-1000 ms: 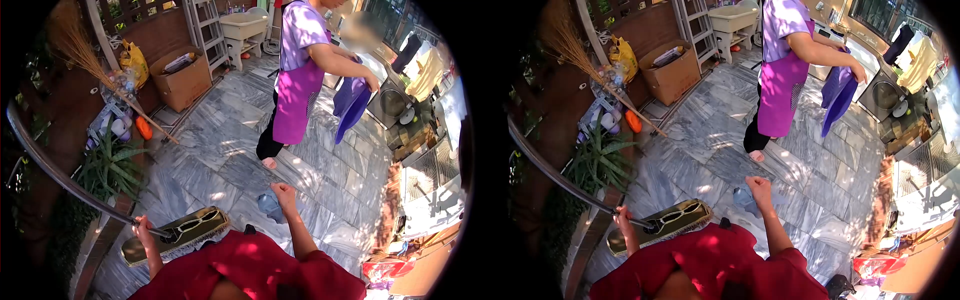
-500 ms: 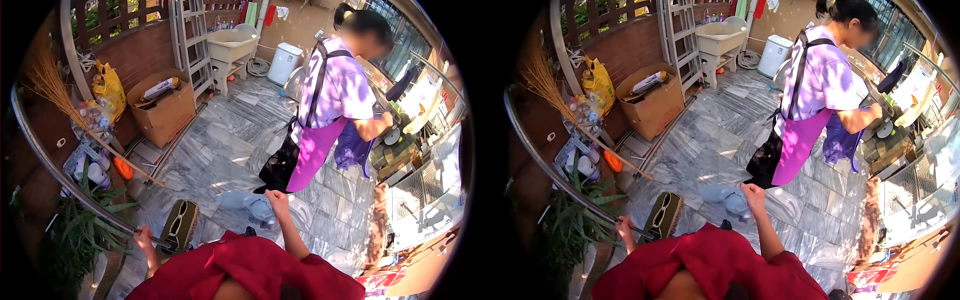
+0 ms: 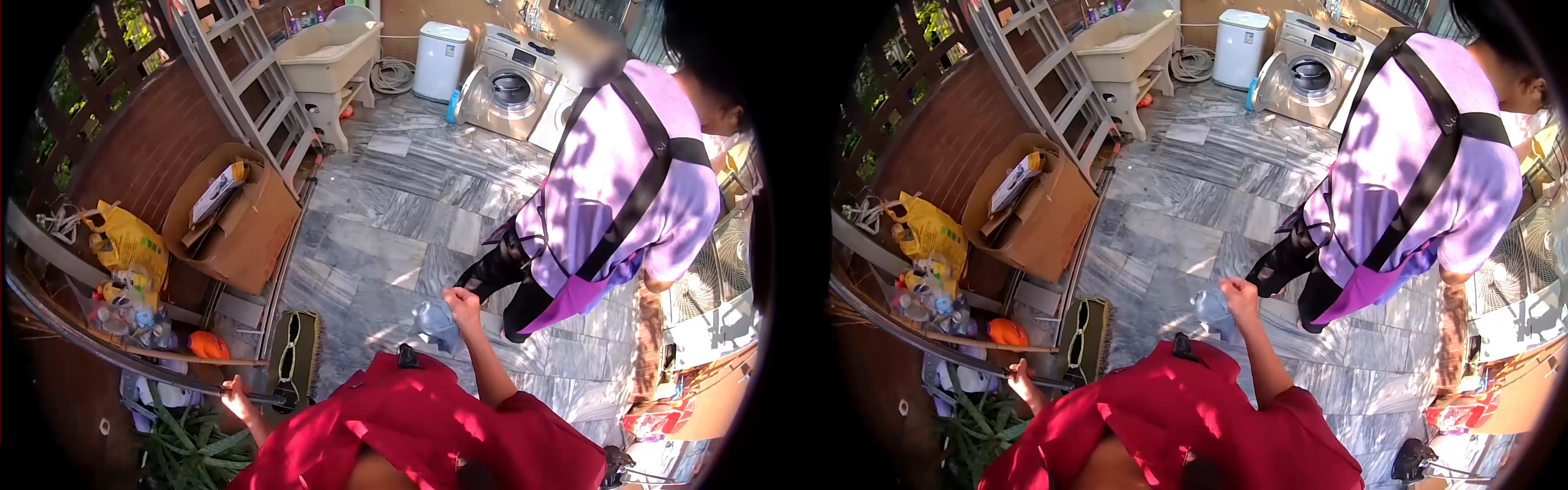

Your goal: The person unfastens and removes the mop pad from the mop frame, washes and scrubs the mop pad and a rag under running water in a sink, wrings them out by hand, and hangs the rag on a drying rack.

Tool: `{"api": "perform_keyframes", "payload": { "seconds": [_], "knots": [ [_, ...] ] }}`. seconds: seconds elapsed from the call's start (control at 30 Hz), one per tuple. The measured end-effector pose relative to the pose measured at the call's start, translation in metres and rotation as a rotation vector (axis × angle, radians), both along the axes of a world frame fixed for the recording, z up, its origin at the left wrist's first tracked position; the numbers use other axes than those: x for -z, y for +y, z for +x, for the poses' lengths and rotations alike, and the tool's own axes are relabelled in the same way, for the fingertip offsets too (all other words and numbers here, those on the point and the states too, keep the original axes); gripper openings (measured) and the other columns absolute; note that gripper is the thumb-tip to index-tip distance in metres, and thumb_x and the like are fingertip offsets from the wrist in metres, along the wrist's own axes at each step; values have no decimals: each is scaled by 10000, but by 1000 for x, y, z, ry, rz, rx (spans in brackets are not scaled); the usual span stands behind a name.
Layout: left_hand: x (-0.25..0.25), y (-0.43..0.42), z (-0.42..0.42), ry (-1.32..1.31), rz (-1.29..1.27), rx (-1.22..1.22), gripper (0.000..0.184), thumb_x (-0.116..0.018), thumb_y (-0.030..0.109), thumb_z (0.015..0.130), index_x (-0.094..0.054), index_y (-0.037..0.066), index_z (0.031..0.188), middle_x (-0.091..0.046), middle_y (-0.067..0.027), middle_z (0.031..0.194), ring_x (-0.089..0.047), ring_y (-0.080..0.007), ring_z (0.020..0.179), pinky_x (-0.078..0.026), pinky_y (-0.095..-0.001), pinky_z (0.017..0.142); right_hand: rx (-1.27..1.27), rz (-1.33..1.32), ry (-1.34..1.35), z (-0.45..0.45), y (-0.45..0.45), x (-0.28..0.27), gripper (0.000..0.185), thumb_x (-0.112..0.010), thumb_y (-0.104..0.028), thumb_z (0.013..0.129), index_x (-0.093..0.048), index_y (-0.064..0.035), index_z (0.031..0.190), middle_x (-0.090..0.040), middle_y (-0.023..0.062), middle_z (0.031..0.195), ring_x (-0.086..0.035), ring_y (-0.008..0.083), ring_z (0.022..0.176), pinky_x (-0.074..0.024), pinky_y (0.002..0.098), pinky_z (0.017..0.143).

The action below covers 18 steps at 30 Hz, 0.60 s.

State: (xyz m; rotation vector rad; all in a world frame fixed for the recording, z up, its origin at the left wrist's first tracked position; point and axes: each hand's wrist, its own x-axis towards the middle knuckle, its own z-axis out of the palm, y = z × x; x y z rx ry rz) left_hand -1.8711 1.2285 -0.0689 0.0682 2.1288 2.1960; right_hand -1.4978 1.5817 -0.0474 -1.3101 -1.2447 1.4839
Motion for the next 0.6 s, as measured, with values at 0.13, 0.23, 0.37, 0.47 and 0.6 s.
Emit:
{"api": "perform_keyframes", "payload": {
  "seconds": [0.13,0.23,0.37,0.47,0.6],
  "knots": [
    [-34,86,-34,-28,-44,-8,257,-580,31,765,-410,104,587,-383,20,550,-358,-96,512,-305,-261,500,-115,138,-51,-89,86,-44,231,-667,-208,808,-636,20,817,-581,-19,657,-469,35,560,-364,196,495],
    [-17,144,-78,-31,-47,-20,276,-599,48,767,-399,106,586,-401,10,522,-365,-96,501,-311,-259,497,-81,80,50,-143,150,-54,189,-662,-171,818,-632,16,821,-579,-35,670,-474,20,597,-364,189,510],
    [-14,237,-138,-69,-70,173,279,-612,65,768,-405,104,585,-390,13,513,-362,-92,499,-297,-247,513,16,165,144,-175,216,-47,185,-648,-167,826,-632,17,825,-603,-11,699,-507,34,623,-400,201,536],
    [-15,314,-168,-94,-43,209,287,-622,66,766,-399,104,591,-375,17,517,-352,-94,502,-300,-252,520,84,222,-112,-172,254,-36,196,-660,-180,815,-635,14,809,-592,-17,667,-502,35,615,-399,206,539],
    [-26,404,-205,-178,-42,221,292,-619,58,768,-388,105,596,-365,14,527,-349,-99,497,-298,-254,514,316,148,-128,-171,299,-34,178,-669,-160,807,-630,6,754,-568,-44,654,-458,19,592,-368,195,518]
  ]
}}
